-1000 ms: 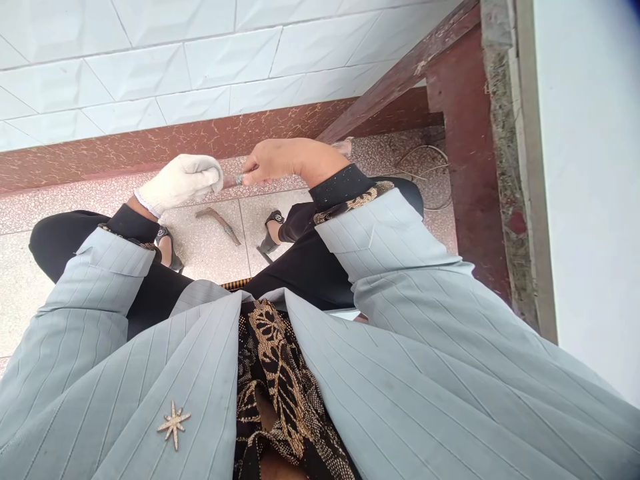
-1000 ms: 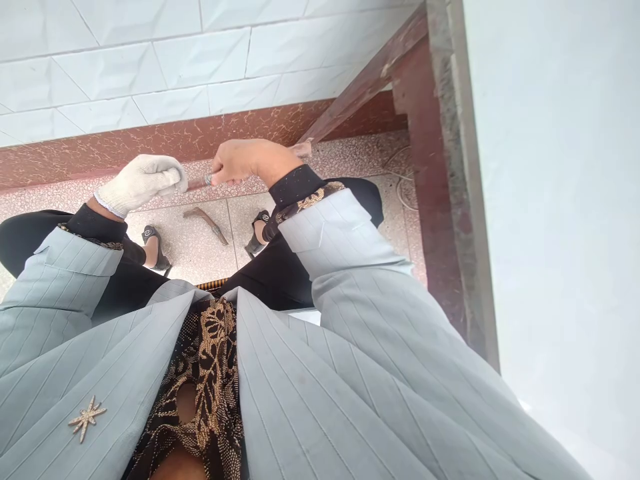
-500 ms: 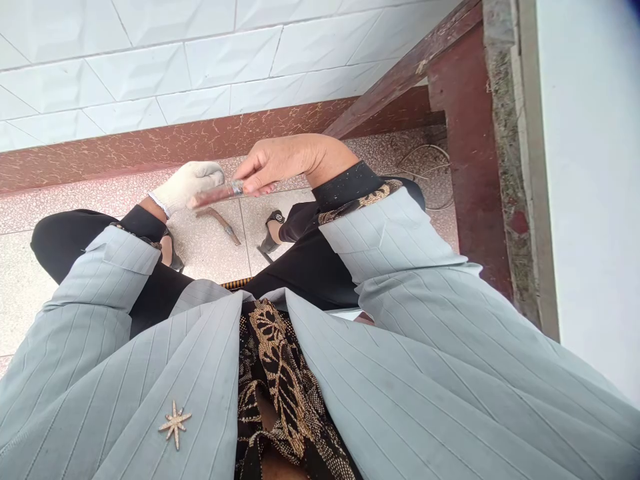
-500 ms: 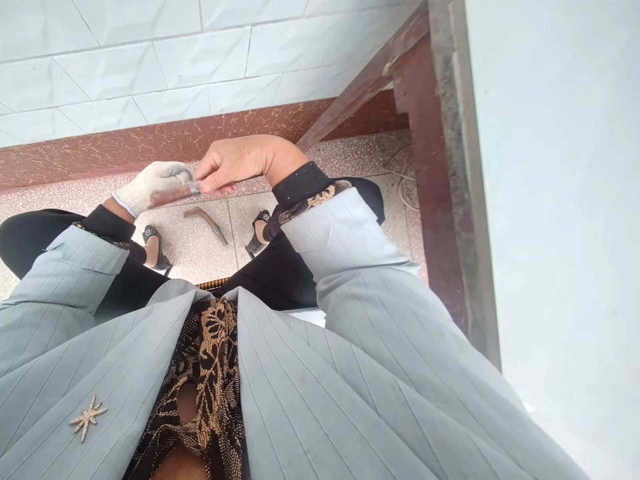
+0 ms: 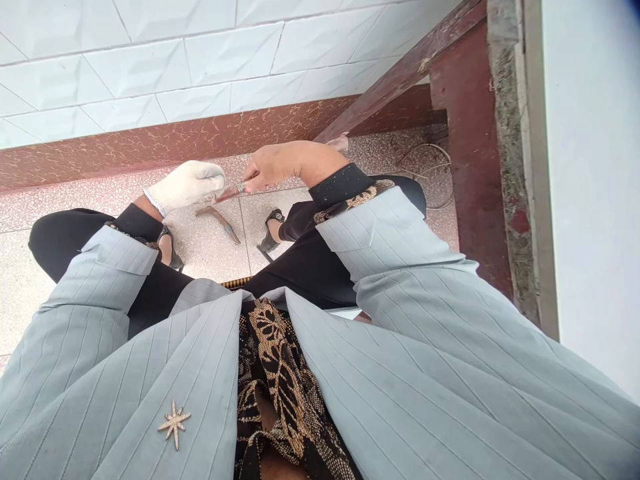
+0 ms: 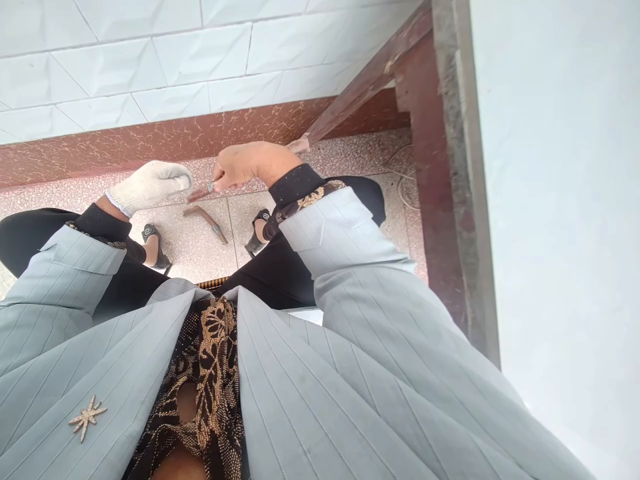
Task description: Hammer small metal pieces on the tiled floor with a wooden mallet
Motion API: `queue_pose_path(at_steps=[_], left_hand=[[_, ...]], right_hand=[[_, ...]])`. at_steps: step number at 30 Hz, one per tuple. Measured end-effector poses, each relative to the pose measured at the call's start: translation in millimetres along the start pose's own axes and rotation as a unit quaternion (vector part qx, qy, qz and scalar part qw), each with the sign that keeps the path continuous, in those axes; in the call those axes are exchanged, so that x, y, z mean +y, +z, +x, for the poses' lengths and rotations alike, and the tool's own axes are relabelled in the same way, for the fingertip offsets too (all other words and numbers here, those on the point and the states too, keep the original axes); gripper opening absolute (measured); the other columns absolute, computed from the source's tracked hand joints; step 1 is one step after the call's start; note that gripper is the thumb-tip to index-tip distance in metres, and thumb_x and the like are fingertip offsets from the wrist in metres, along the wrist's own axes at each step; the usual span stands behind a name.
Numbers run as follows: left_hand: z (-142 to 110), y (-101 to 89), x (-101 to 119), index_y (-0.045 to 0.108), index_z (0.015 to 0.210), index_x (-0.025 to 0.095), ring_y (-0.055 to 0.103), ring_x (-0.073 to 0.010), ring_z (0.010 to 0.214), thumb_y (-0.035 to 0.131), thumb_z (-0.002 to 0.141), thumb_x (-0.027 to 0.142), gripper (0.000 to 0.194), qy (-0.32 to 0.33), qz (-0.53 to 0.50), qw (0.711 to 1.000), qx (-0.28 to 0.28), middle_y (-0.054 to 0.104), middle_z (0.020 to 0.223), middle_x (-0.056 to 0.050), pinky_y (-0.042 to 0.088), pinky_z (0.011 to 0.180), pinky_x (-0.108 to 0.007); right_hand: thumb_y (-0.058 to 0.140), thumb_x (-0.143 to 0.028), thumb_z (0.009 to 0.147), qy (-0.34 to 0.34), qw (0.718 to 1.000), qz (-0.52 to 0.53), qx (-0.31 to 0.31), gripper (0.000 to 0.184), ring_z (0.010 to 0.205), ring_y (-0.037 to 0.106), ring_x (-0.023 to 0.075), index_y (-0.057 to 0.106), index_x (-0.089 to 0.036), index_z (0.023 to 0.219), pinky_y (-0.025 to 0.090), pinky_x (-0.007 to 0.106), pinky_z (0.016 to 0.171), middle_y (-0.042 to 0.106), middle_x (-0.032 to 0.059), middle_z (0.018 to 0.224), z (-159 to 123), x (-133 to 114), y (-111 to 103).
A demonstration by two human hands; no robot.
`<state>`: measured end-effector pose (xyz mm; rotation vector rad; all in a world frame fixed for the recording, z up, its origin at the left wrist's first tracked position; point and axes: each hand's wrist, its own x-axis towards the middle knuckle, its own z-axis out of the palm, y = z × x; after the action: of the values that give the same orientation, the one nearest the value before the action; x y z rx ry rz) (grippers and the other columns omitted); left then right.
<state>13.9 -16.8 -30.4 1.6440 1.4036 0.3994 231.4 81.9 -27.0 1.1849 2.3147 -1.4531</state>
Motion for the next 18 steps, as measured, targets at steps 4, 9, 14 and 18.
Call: queue_pose_path(at_steps=[4, 9, 14, 18], left_hand=[[-0.7, -4.9, 0.5, 0.063, 0.075, 0.018, 0.051, -0.0163, 0.077, 0.060, 0.094, 0.024, 0.020, 0.006, 0.028, 1.000, 0.002, 0.055, 0.072, 0.001, 0.044, 0.077, -0.028], [3.2, -1.2, -10.4, 0.065, 0.082, 0.018, 0.055, -0.0173, 0.080, 0.059, 0.097, 0.027, 0.019, 0.041, 0.007, 0.999, 0.015, 0.059, 0.078, -0.001, 0.048, 0.081, -0.031], [4.6, 8.2, -13.4, 0.065, 0.090, 0.018, 0.045, -0.0112, 0.061, 0.055, 0.104, 0.028, 0.020, 0.033, -0.104, 0.994, 0.004, 0.051, 0.070, 0.001, 0.040, 0.064, -0.026], [1.1, 12.9, -5.7, 0.064, 0.086, 0.018, 0.046, -0.0105, 0.059, 0.056, 0.104, 0.026, 0.021, 0.027, -0.103, 0.993, -0.059, 0.052, 0.069, 0.001, 0.039, 0.062, -0.024]], right_hand=[[0.067, -0.019, 0.104, 0.087, 0.981, 0.028, -0.169, 0.044, 0.061, 0.047, -0.0016, 0.057, -0.006, 0.064, 0.033, 0.014, 0.068, 0.051, -0.0079, 0.053, -8.5, -13.8, -0.3], [0.075, -0.022, 0.102, -0.052, 0.978, 0.056, -0.196, 0.038, 0.057, 0.046, -0.0002, 0.060, -0.008, 0.071, 0.034, 0.012, 0.064, 0.054, -0.0077, 0.058, -20.2, -21.0, -9.1], [0.071, -0.048, 0.108, -0.140, 0.968, 0.195, 0.069, 0.040, 0.063, 0.045, 0.0087, 0.060, -0.016, 0.088, 0.036, 0.021, 0.060, 0.058, 0.0000, 0.072, -16.5, -14.8, -12.5], [0.052, -0.041, 0.117, -0.014, 0.989, 0.021, 0.143, 0.032, 0.071, 0.045, 0.0118, 0.061, -0.014, 0.102, 0.037, 0.025, 0.067, 0.057, 0.0026, 0.079, -10.1, -14.6, -13.8]])
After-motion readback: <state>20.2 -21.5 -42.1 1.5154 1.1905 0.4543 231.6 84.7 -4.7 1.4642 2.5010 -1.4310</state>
